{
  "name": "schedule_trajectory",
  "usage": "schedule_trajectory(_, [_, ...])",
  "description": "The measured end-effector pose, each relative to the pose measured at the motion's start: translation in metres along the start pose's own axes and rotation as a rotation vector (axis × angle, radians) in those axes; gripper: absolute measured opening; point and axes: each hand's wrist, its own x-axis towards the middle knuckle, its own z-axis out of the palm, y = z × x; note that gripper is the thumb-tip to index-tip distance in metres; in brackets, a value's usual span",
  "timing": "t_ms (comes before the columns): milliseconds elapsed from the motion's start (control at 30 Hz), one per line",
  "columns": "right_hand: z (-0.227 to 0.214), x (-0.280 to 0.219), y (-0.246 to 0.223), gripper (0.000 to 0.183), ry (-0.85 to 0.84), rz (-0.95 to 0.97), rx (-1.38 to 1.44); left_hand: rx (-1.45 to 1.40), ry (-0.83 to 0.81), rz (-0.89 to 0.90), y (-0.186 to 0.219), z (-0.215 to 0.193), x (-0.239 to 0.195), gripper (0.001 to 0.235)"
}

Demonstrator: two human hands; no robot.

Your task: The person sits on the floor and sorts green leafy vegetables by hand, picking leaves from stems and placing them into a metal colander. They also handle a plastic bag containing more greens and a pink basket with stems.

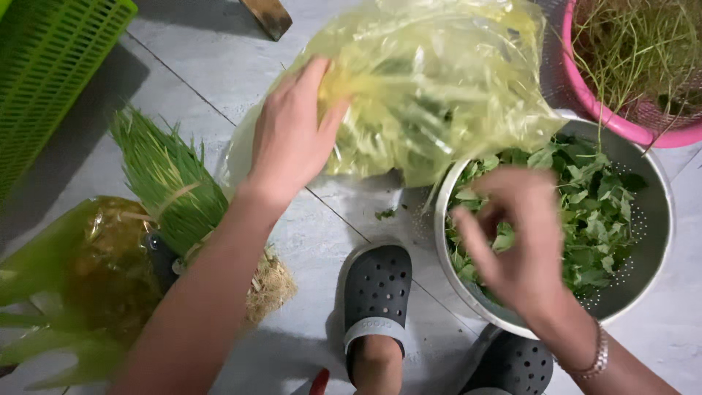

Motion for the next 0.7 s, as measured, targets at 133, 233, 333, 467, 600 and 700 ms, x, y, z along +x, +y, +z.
schedule_trajectory(133, [0.020, -0.020, 0.020, 0.034, -0.630, 0.029, -0.438, -0.009, 0.070, 0.147, 0.021, -0.006, 0.021, 0.030])
schedule_trajectory(233, [0.026, -0.029, 0.037, 0.038, -0.759, 0.145, -0.608, -0.033, 0.066, 0.103, 0.019, -0.001, 0.024, 0.032])
schedule_trajectory(333, [0.026, -0.041, 0.054, 0.020, -0.730, 0.155, -0.698, -0.129, 0.085, 0.054, 0.009, -0.003, 0.024, 0.037])
schedule_trajectory(467, [0.031, -0.041, 0.071, 0.030, -0.841, 0.318, -0.834, -0.177, 0.216, 0.205, -0.006, -0.010, 0.034, 0.048])
schedule_trajectory(600, [0.042, -0.032, 0.061, 0.032, -0.873, 0.281, -0.893, -0.258, 0.221, 0.237, -0.006, -0.014, 0.063, 0.034])
schedule_trajectory(700, [0.063, -0.014, 0.028, 0.058, -0.967, 0.448, -0.708, -0.218, 0.246, 0.305, -0.018, -0.009, 0.090, 0.034])
